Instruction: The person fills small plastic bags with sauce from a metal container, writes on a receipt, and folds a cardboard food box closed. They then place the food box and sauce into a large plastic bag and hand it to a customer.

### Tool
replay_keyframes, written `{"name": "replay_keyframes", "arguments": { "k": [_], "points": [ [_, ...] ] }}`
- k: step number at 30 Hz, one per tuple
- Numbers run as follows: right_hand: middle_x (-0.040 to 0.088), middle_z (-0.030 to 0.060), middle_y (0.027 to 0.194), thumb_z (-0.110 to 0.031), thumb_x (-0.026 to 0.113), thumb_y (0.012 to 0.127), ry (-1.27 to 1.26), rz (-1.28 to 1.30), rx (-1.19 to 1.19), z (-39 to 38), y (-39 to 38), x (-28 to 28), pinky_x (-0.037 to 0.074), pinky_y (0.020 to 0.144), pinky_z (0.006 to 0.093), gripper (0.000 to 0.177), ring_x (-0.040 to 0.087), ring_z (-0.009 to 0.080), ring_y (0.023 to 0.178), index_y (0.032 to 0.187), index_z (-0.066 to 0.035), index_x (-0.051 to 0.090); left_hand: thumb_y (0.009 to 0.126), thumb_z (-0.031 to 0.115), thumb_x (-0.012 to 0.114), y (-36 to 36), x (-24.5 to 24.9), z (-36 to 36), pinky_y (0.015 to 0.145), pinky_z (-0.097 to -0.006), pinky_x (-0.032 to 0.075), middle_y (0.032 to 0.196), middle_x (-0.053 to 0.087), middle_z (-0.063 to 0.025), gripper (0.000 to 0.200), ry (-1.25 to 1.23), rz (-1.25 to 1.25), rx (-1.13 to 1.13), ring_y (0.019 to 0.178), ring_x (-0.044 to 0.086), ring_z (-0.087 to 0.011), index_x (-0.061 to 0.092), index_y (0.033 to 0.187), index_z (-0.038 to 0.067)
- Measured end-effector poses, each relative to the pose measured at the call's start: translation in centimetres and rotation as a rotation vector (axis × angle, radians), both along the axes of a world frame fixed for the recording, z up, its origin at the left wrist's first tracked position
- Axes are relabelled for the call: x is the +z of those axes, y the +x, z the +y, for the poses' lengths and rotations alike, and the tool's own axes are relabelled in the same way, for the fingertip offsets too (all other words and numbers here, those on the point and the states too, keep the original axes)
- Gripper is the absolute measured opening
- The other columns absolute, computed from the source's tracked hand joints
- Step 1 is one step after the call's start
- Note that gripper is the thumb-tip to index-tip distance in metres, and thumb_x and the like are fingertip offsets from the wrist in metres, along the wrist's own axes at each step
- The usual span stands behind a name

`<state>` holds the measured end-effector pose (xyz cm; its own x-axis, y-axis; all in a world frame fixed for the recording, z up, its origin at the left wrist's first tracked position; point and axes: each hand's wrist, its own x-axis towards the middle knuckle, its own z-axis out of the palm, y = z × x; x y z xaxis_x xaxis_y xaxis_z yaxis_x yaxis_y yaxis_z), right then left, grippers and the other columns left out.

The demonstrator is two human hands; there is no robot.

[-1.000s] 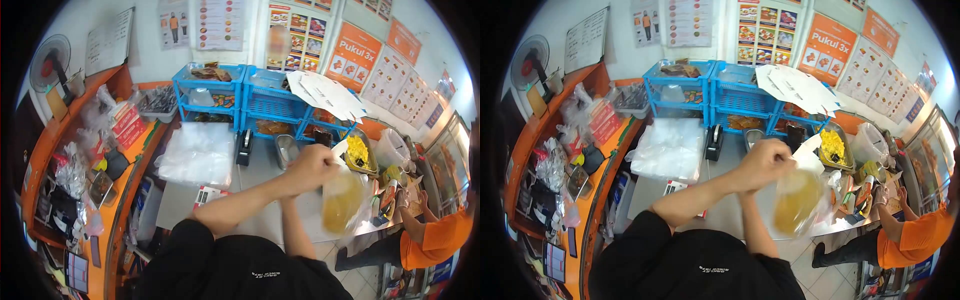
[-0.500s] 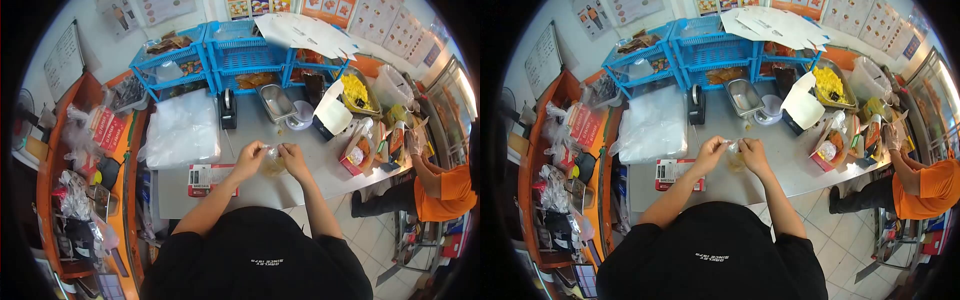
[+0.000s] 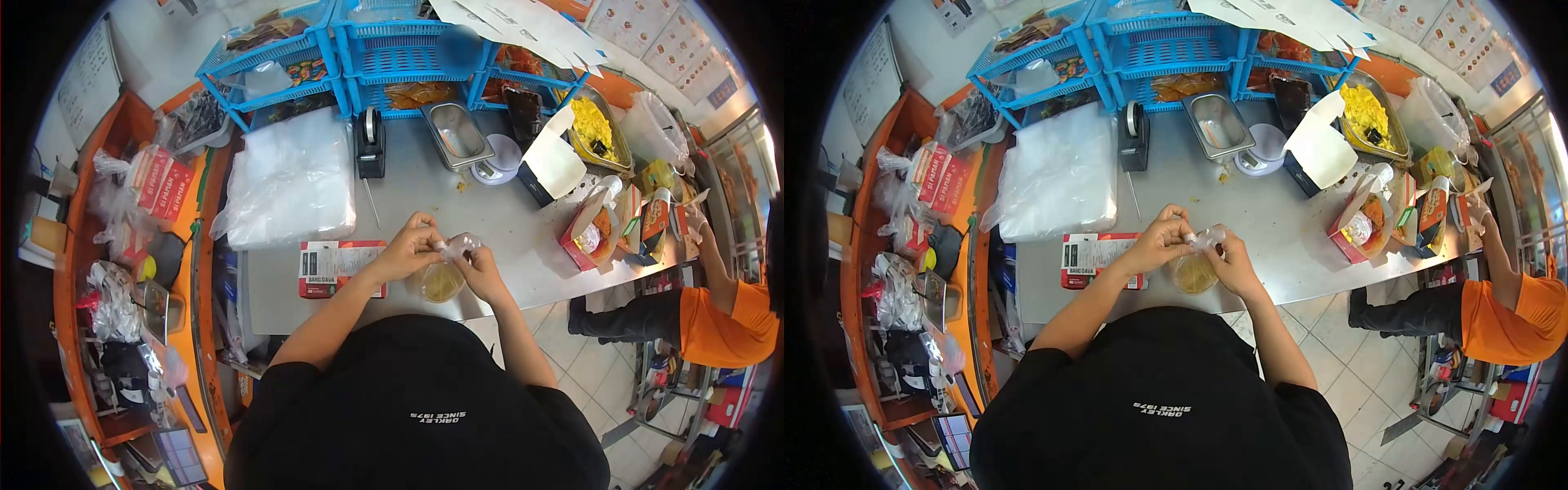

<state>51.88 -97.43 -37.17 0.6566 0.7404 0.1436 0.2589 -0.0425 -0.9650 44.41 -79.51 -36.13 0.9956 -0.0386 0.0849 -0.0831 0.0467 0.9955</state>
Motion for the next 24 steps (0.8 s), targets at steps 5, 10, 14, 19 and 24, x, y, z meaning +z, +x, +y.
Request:
{"name": "replay_keyframes", "arguments": {
  "k": [5,10,14,19,24],
  "points": [
    [0.052,0.0043,0.093,-0.001,0.053,0.086,-0.168,-0.042,-0.097,0.4,-0.3,1.6,0.045,0.067,0.0250,0.005,0.050,0.0098,0.082,0.091,-0.002,0.053,0.085,-0.002,0.059,0.5,-0.3,0.3,0.081,-0.0235,0.047,0.101,0.051,-0.0026,0.010,0.053,-0.088,0.043,0.091,0.056,-0.0084,0.053,0.092,0.001],
    [0.050,0.0036,0.094,-0.001,0.057,0.084,-0.078,0.021,-0.014,1.8,-2.5,1.7,0.045,0.063,0.0228,0.008,0.050,0.0088,0.083,0.090,-0.003,0.051,0.087,0.003,0.057,0.2,-0.3,0.4,0.071,-0.0210,0.044,0.080,0.056,0.0026,0.006,-0.079,0.078,0.136,0.079,0.055,-0.0050,0.053,0.091,0.001],
    [0.051,0.0021,0.089,0.004,0.058,0.079,0.165,0.294,-0.302,1.9,-2.6,1.2,0.045,0.068,0.0236,0.019,0.051,0.0092,0.080,0.097,0.000,0.053,0.087,0.001,0.056,-0.7,-0.7,0.1,0.069,-0.0208,0.043,0.083,0.055,0.0021,0.006,-0.186,0.104,0.120,0.078,0.053,-0.0048,0.053,0.092,0.002],
    [0.055,0.0028,0.089,0.003,0.052,0.081,0.014,0.360,-0.089,1.4,-2.7,0.1,0.044,0.076,0.0257,0.016,0.052,0.0108,0.084,0.098,0.000,0.053,0.087,-0.003,0.054,-1.3,-1.3,-1.4,0.070,-0.0218,0.044,0.082,0.056,0.0028,0.008,-0.143,0.083,0.096,0.079,0.055,-0.0041,0.052,0.093,0.002],
    [0.055,0.0064,0.085,0.000,0.050,0.083,-0.085,0.335,-0.114,1.2,-2.8,0.6,0.043,0.076,0.0272,0.011,0.052,0.0150,0.081,0.093,0.000,0.050,0.086,-0.002,0.050,-1.7,0.9,-2.4,0.062,-0.0271,0.044,0.075,0.057,-0.0074,0.009,0.383,0.055,0.133,0.067,0.058,-0.0139,0.049,0.094,0.001]
  ]
}}
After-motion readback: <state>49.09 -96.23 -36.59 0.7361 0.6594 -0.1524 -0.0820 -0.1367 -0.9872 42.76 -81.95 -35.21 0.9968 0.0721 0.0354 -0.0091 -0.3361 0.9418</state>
